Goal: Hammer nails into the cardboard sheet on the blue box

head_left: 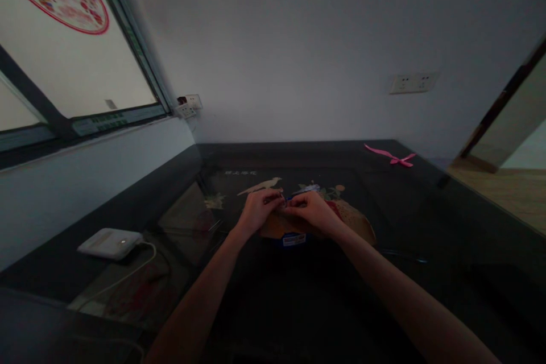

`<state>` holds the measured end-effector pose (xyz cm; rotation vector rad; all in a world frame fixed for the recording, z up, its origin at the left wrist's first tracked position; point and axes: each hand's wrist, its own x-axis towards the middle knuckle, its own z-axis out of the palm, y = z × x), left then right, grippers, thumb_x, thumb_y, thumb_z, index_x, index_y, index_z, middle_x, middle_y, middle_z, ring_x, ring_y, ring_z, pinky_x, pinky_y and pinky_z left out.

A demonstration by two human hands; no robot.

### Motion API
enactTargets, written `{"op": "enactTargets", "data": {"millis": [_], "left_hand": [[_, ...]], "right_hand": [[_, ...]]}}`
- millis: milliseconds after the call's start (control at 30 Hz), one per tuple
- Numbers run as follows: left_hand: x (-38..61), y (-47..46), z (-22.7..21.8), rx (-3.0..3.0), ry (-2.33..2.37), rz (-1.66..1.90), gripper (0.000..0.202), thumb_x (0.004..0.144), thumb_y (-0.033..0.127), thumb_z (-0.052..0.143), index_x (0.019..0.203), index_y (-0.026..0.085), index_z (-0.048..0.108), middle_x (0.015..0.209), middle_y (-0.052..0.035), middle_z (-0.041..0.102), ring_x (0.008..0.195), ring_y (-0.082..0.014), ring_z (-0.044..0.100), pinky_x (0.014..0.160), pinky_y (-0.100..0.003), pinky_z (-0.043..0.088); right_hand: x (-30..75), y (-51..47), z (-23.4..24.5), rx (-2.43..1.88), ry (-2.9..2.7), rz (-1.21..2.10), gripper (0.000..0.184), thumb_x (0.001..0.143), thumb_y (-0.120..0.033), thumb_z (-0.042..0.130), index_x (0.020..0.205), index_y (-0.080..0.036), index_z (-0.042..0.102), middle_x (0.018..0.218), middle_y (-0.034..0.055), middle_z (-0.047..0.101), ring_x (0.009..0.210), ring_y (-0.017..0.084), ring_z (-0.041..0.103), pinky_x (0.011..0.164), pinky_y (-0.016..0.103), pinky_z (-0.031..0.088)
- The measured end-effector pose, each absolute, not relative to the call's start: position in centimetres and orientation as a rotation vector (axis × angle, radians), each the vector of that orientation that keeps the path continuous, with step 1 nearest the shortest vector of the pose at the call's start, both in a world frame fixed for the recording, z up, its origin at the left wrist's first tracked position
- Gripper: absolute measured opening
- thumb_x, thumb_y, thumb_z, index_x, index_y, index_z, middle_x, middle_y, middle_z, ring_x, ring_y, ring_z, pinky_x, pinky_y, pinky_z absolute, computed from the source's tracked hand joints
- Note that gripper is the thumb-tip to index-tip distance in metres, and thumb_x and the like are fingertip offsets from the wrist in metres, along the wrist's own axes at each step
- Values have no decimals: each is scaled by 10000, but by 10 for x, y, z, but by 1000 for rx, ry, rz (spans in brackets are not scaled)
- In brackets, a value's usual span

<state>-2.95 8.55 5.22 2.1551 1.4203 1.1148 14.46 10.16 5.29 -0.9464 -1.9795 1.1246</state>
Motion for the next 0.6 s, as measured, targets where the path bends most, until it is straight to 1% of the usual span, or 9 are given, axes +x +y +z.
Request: {"op": "enactTargets", "data": {"millis": [133,233,300,433,500,600], "left_hand": [[-51,83,54,1949,1463,1376,264,798,376,541,769,133,640,739,-36,658,686,-150,605,632,-237,470],[-94,73,48,2030,1650,1441,263,811,379,520,827,149,647,830,-53,668,756,-164,616,709,-263,481],[-131,64,37,2227,1844,1305,238,818,364,507,837,182,658,882,-53,666,829,-181,606,775,-289,464],[-197,41,10,2368,2097,843,229,825,346,463,870,239,662,910,-38,662,814,-194,599,720,-292,457],[-216,33,-2,2348,2130,719,242,821,359,456,857,237,662,874,-40,659,783,-193,596,686,-286,451],[-224,27,-15,2316,2085,584,251,825,358,443,884,231,651,857,-44,649,780,-192,592,665,-282,438]], "right_hand": [[146,101,55,-945,-2012,1054,229,705,-290,601,548,-124,592,524,-39,484,522,85,426,522,212,336],[146,98,59,-960,-2014,1056,218,708,-300,605,580,-124,620,550,-26,530,551,99,471,548,217,356],[147,96,62,-971,-2013,1073,215,714,-313,604,611,-127,639,569,-17,560,568,108,497,555,221,367],[147,97,61,-974,-2004,1107,225,724,-328,600,636,-128,653,591,-2,595,575,119,524,564,233,381],[147,99,60,-969,-2004,1117,224,722,-331,605,638,-128,652,600,3,604,578,124,533,572,239,388],[147,101,61,-960,-2010,1091,218,722,-330,607,632,-136,646,607,8,611,584,129,538,574,245,394]]}}
